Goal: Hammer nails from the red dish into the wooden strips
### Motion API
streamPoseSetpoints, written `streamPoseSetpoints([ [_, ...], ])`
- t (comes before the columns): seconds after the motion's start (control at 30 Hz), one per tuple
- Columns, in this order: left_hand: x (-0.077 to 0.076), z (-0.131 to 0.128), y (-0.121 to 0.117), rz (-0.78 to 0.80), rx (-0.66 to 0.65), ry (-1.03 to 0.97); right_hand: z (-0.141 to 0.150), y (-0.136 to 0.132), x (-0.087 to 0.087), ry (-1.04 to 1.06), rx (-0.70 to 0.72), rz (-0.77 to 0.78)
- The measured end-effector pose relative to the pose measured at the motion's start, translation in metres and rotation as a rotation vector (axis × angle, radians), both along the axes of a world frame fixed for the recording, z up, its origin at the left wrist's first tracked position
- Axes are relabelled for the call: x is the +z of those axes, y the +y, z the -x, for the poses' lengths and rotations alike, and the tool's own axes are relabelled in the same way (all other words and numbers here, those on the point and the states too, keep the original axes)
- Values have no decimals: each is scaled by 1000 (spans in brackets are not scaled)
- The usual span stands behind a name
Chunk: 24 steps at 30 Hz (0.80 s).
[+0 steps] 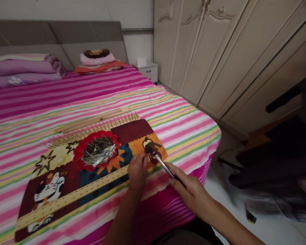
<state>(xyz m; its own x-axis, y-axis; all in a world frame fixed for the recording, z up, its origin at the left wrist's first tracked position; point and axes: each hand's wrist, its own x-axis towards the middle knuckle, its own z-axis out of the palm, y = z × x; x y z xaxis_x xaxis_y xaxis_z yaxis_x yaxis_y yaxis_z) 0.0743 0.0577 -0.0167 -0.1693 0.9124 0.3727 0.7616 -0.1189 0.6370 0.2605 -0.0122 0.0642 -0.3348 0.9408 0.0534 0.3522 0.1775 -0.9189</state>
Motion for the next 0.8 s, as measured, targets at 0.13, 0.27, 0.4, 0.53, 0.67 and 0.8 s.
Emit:
streamPoseSetpoints([
  [0.13, 3, -2, -3, 6, -14, -63, 0, -13, -21, 320, -321, 342],
  [0.27, 12, 12, -10, 8, 2, -138, 4, -32, -54, 544, -527, 591],
  [0.4, 26, 62, -7, -67, 166, -50, 5, -48, -84, 651, -612, 647],
  [0.53, 35, 113, 16, 8, 329, 142, 3, -51, -105, 730, -652, 721],
  [0.67, 38, 127, 42, 183, 306, 314, 1, -46, -118, 742, -661, 759],
  [0.8, 42, 125, 57, 295, 290, 365, 2, -43, -121, 734, -670, 743],
])
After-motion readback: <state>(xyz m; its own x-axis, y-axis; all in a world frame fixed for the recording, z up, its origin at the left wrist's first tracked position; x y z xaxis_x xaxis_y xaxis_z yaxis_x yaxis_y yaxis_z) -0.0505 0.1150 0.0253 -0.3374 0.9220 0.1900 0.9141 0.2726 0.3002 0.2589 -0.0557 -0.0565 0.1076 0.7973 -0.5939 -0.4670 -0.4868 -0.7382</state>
